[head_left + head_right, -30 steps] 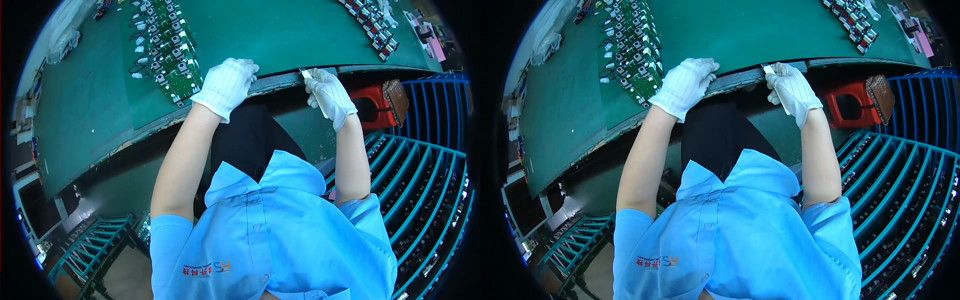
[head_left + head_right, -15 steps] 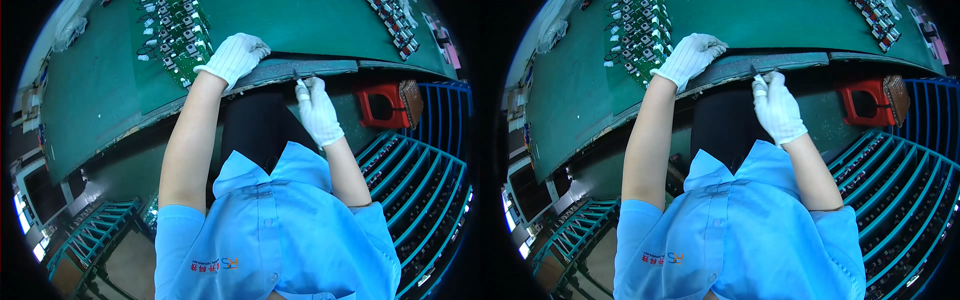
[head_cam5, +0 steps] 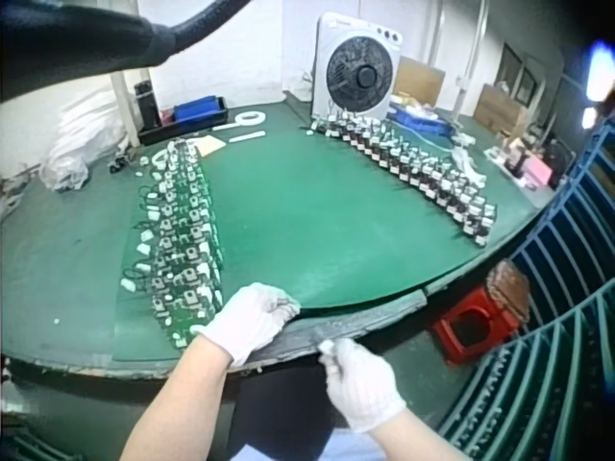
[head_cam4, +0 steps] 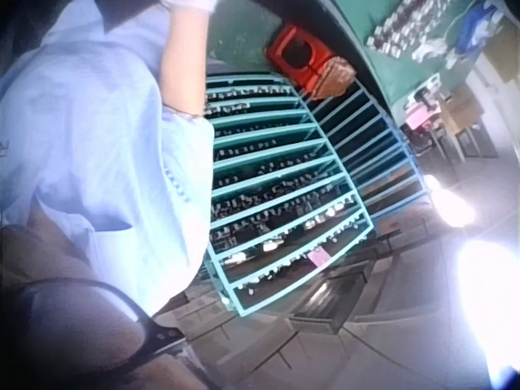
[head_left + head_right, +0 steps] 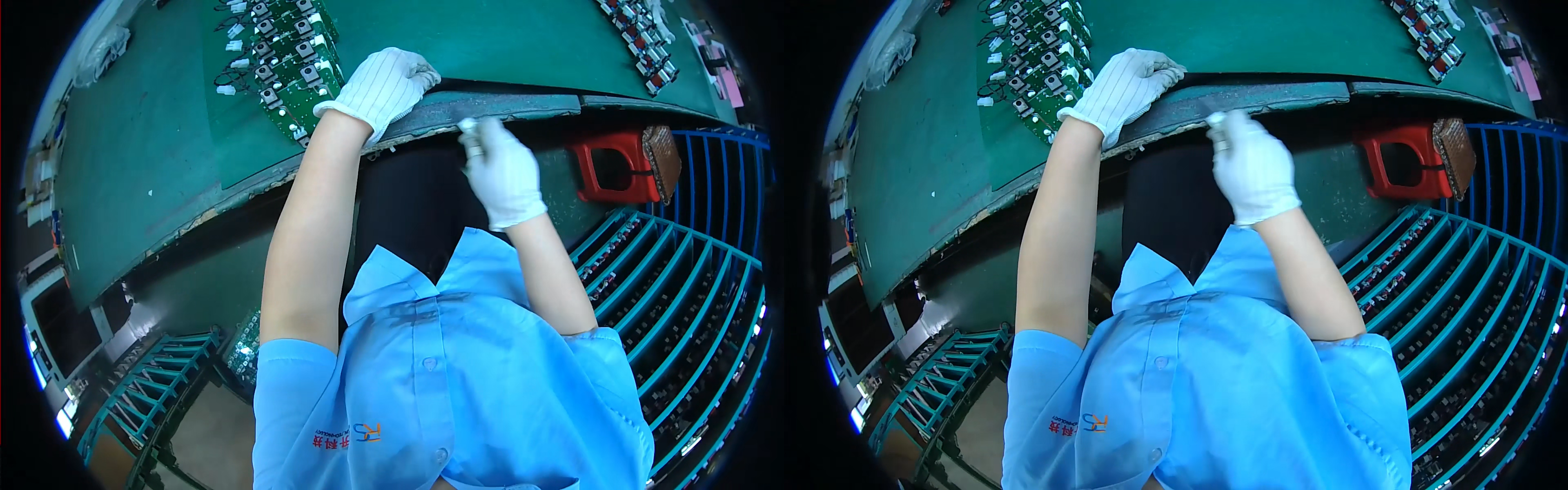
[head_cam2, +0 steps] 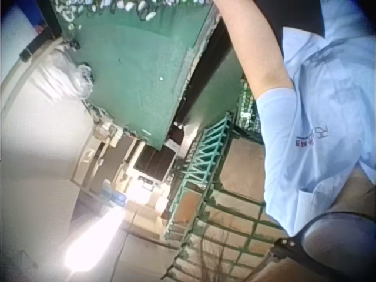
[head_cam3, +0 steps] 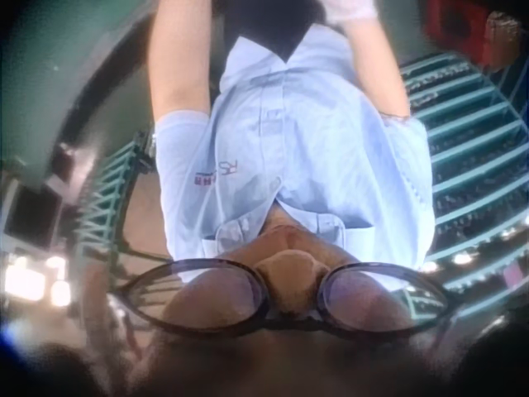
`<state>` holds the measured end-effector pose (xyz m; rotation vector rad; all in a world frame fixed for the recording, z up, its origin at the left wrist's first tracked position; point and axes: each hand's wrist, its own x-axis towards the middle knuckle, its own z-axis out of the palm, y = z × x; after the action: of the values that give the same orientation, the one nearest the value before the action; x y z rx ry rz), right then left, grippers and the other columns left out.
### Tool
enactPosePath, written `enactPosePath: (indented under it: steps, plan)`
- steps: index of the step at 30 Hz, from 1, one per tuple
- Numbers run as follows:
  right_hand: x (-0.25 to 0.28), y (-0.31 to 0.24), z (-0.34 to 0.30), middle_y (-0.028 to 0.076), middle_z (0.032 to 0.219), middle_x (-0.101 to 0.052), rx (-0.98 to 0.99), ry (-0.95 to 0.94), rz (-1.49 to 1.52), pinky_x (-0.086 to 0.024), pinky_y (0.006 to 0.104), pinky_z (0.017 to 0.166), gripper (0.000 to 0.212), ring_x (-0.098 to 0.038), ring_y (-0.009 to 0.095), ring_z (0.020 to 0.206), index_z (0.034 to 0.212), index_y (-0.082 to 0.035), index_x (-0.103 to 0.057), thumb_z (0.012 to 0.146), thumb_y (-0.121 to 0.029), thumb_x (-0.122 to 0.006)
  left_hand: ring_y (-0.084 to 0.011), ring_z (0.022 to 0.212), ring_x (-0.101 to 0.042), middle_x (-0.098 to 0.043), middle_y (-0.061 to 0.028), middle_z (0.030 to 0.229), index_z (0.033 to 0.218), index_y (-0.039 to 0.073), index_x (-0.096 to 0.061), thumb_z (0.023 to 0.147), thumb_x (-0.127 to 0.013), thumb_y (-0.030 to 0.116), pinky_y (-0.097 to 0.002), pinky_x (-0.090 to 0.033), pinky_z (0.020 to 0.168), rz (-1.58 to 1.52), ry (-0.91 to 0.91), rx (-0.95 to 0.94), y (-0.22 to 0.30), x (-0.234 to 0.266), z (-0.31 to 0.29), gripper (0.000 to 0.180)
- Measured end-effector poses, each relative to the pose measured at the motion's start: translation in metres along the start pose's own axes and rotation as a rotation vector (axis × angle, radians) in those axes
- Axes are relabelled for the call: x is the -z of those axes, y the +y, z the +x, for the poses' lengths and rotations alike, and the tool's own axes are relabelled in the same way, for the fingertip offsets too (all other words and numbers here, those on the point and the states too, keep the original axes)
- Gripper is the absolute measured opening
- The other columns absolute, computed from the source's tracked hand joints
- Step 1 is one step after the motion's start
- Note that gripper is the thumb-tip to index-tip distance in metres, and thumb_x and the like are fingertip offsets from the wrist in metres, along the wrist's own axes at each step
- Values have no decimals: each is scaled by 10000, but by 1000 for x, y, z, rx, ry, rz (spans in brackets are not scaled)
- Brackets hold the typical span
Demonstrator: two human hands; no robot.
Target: The person assembles and checks circuit board components on a production line using a hand tool.
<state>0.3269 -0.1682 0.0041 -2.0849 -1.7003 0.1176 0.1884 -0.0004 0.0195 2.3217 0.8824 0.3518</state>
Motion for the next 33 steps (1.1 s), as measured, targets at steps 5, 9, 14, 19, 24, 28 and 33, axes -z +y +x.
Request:
enactPosePath:
  steps: [5,9,14,19,24,28,33]
  plan:
    - [23,51,7,199,711,-620,-232,-3,-29,-476,518,601,199,-621,415,697,890,-49,-515,910,-233,-590,-355,897,-655,-694,-180,954,990,28,-707,894,-562,235,-386,-521,808,-4,0,5,3,0,2,270]
    - [1,-7,4,196,738,-623,-56,3,62,-485,512,595,199,-626,410,699,870,-65,-503,897,-238,-597,-363,901,-650,-687,-190,960,989,28,-707,893,-568,252,-392,-520,802,27,20,16,1,-1,0,281]
    - [-3,5,7,187,735,-628,-42,20,2,-490,506,585,195,-626,406,689,874,-62,-506,895,-233,-599,-369,903,-646,-682,-198,961,987,28,-707,892,-575,263,-398,-518,799,8,14,34,5,-1,-2,286]
    - [12,28,10,194,741,-627,-163,9,11,-483,511,586,208,-619,416,694,855,-64,-508,903,-248,-592,-356,903,-654,-686,-194,968,989,20,-707,886,-574,235,-384,-519,799,-25,15,16,5,2,1,273]
    - [-5,-5,6,161,716,-621,11,31,57,-492,456,545,162,-621,365,641,851,-67,-514,872,-191,-616,-350,906,-657,-687,-192,971,992,20,-708,877,-582,222,-377,-520,799,-19,17,43,3,-1,-2,265]
    - [-5,1,4,146,694,-610,66,82,125,-490,426,523,146,-617,342,616,859,-62,-521,861,-161,-629,-351,906,-657,-688,-189,970,989,16,-708,874,-589,222,-381,-521,802,7,47,24,5,-2,-2,264]
    - [-6,-11,7,137,690,-609,134,102,57,-482,428,520,136,-607,344,603,858,-63,-519,859,-145,-628,-360,899,-655,-689,-186,965,989,24,-710,875,-589,223,-385,-521,804,7,47,31,2,-5,-2,260]
